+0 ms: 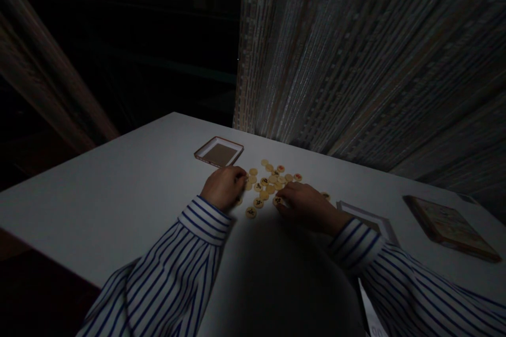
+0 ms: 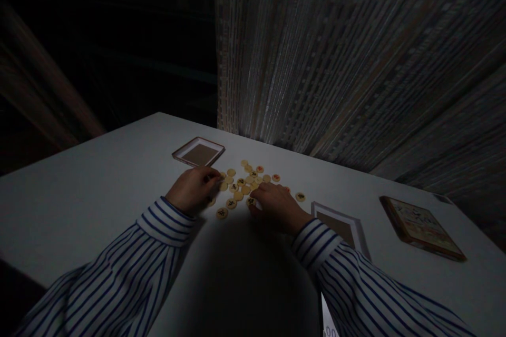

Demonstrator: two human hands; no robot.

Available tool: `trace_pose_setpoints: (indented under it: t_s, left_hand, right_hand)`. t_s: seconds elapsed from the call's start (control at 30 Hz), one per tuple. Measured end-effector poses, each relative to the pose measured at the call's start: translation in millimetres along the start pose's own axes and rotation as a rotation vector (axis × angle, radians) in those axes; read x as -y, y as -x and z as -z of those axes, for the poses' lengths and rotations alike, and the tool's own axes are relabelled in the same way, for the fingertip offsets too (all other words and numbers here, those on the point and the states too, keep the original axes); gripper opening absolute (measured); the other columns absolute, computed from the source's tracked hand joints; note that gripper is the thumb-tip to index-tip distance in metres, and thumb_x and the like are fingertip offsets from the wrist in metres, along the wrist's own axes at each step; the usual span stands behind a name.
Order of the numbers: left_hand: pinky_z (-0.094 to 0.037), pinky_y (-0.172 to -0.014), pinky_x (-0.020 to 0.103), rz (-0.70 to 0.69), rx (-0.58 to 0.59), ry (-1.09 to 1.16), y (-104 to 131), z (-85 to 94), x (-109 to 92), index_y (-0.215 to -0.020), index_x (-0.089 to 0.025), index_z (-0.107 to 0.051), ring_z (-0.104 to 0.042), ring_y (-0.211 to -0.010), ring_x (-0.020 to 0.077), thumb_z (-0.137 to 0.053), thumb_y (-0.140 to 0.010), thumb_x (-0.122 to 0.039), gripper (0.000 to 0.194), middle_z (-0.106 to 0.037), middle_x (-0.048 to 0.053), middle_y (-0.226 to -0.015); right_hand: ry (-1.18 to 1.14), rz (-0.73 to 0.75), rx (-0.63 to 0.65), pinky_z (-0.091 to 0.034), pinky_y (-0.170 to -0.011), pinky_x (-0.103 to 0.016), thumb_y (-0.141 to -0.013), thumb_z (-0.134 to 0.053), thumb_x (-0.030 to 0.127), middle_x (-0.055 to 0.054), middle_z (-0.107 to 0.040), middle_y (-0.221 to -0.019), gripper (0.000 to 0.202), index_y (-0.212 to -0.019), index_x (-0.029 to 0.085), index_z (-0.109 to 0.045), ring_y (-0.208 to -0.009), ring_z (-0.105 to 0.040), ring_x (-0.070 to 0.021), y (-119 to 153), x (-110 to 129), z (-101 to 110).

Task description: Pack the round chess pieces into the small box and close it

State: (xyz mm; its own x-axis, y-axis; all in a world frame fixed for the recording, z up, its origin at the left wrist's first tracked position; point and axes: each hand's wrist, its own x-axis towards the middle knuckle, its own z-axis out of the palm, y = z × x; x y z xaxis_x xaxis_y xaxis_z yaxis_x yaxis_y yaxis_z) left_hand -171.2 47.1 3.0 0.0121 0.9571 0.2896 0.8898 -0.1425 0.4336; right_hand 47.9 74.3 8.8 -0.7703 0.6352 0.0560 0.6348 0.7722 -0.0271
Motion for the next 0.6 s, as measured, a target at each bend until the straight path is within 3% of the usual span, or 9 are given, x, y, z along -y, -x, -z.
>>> trace_pose_setpoints:
  t_s: [0.3, 0.6]
  left_hand:
    - [-0.045, -0.071, 0.033, -0.037, 0.051, -0.07, 3, -7.1, -3, -0.09, -0.019, -0.065, -0.06, -0.082, 0.0227, -0.05, -0.076, -0.031, 0.024, -0.066, 0.009, -0.089]
    - [-0.044, -0.068, 0.034, -0.076, 0.031, -0.162, 5, -14.1, -6, -0.088, -0.019, -0.064, -0.06, -0.079, 0.0242, -0.054, -0.074, -0.032, 0.021, -0.067, 0.009, -0.085]
  right_hand:
    - [0.023, -0.016, 0.048, -0.038, -0.069, -0.03, -0.082, -0.046, 0.035, -0.008, -0.06, -0.088, 0.023, -0.09, 0.018, -0.06, -0.082, -0.054, -0.0184, -2, 0, 0]
    - [-0.03, -0.029, -0.012, -0.037, -0.077, -0.032, -0.081, -0.047, 0.033, -0.009, -0.06, -0.095, 0.028, -0.101, 0.017, -0.056, -0.091, -0.052, -0.0203, -4, 3, 4]
